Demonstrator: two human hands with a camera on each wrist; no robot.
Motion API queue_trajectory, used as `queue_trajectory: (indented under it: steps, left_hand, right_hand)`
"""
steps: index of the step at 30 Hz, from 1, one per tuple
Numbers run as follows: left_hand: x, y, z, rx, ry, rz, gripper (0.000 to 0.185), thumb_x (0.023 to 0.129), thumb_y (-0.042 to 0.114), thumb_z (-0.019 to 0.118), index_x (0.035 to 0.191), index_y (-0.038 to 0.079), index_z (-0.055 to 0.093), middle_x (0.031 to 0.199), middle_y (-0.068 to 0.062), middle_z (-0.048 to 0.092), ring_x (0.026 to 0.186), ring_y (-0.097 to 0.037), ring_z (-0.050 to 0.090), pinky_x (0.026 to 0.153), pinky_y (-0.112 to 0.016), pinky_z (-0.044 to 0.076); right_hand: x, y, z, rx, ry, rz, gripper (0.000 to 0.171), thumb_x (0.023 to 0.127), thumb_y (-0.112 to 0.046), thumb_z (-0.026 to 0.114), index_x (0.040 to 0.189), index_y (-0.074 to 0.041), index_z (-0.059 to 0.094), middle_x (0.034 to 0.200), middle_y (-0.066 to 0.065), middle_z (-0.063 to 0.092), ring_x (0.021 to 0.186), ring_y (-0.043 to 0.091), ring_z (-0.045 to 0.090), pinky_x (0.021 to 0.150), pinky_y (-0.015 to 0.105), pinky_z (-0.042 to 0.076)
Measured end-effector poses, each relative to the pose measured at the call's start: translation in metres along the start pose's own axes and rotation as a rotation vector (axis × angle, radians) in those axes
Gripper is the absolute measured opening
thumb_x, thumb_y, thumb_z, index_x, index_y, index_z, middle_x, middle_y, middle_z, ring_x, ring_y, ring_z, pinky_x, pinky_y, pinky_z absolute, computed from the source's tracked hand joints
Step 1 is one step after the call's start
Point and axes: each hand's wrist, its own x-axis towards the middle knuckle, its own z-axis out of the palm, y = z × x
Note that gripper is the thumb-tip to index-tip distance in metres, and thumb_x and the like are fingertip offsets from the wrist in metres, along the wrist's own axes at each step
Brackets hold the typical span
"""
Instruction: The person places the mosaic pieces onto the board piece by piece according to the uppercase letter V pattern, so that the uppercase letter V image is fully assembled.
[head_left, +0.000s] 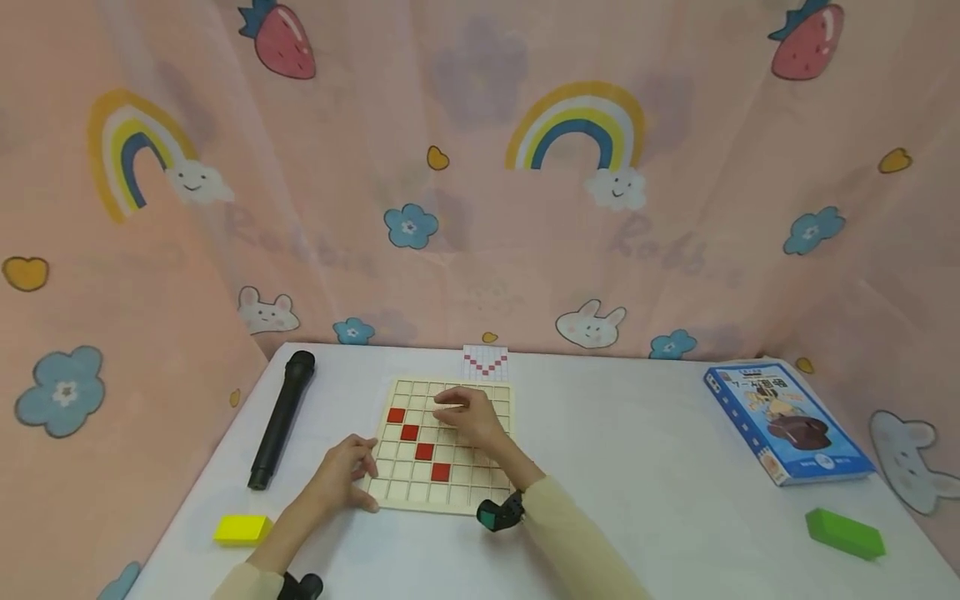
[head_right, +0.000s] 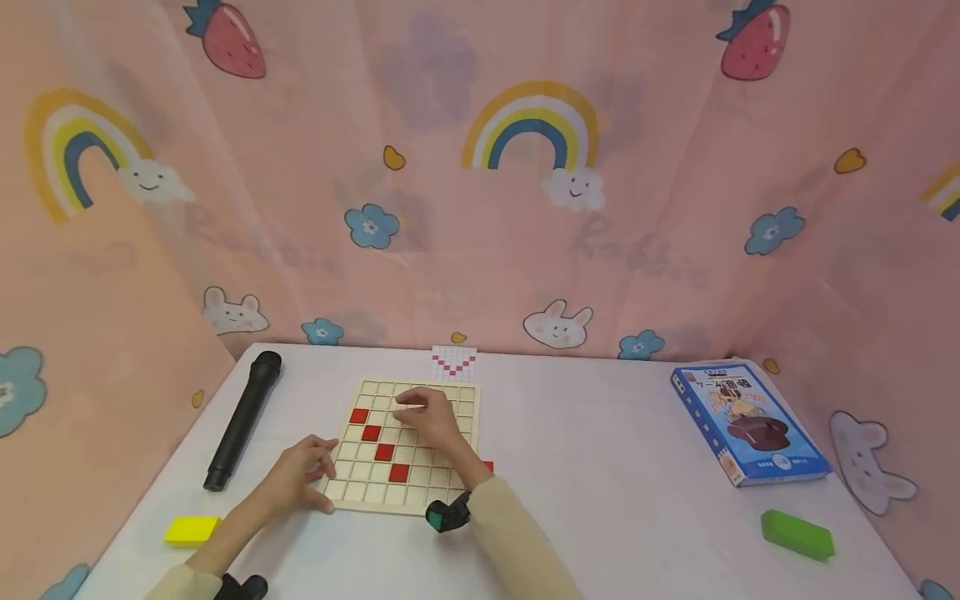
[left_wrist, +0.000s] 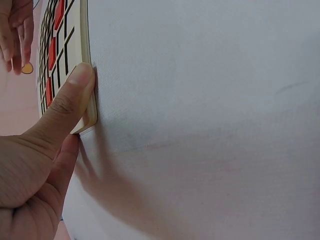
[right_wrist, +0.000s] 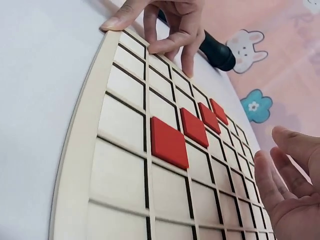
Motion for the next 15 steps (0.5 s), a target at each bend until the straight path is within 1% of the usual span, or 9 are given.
queue_trajectory:
  steps: [2,6,11,15]
  left_hand:
    - [0.001,0.001,-0.003,-0.006,0.004,-0.01,0.046,0.044,-0.005,0.09,0.071,0.006,0.054,0.126,-0.019,0.055,0.118,-0.04,0.052,0.089,-0.03,0.057]
    - [0.002,0.002,-0.006,-0.014,0.01,-0.006,0.046,0.044,-0.005,0.089,0.071,0.006,0.054,0.126,-0.019,0.055,0.118,-0.04,0.053,0.09,-0.032,0.057]
    - [0.002,0.001,-0.004,-0.019,-0.006,-0.003,0.046,0.044,-0.005,0.09,0.071,0.005,0.054,0.125,-0.02,0.055,0.115,-0.041,0.055,0.089,-0.032,0.057]
    - [0.001,0.001,-0.001,-0.01,-0.005,-0.007,0.046,0.043,-0.006,0.09,0.071,0.005,0.054,0.125,-0.02,0.055,0.116,-0.041,0.054,0.088,-0.031,0.057]
  right_hand:
    - [-0.006,-0.002,-0.01,-0.019,0.0,0.012,0.026,0.088,-0.004,0.066,0.111,0.007,0.063,0.113,0.019,0.064,0.098,0.029,0.066,0.081,0.029,0.06]
    - [-0.02,-0.001,-0.033,-0.064,0.016,0.031,0.025,0.089,-0.006,0.067,0.111,0.005,0.063,0.112,0.018,0.065,0.097,0.027,0.066,0.083,0.03,0.06]
    - [-0.044,0.008,-0.065,-0.147,0.06,0.074,0.022,0.088,-0.007,0.068,0.109,0.0,0.065,0.109,0.013,0.067,0.095,0.024,0.066,0.086,0.031,0.059]
    - [-0.064,0.016,-0.086,-0.207,0.086,0.076,0.021,0.087,-0.006,0.068,0.108,-0.001,0.066,0.107,0.011,0.067,0.093,0.023,0.065,0.084,0.029,0.059]
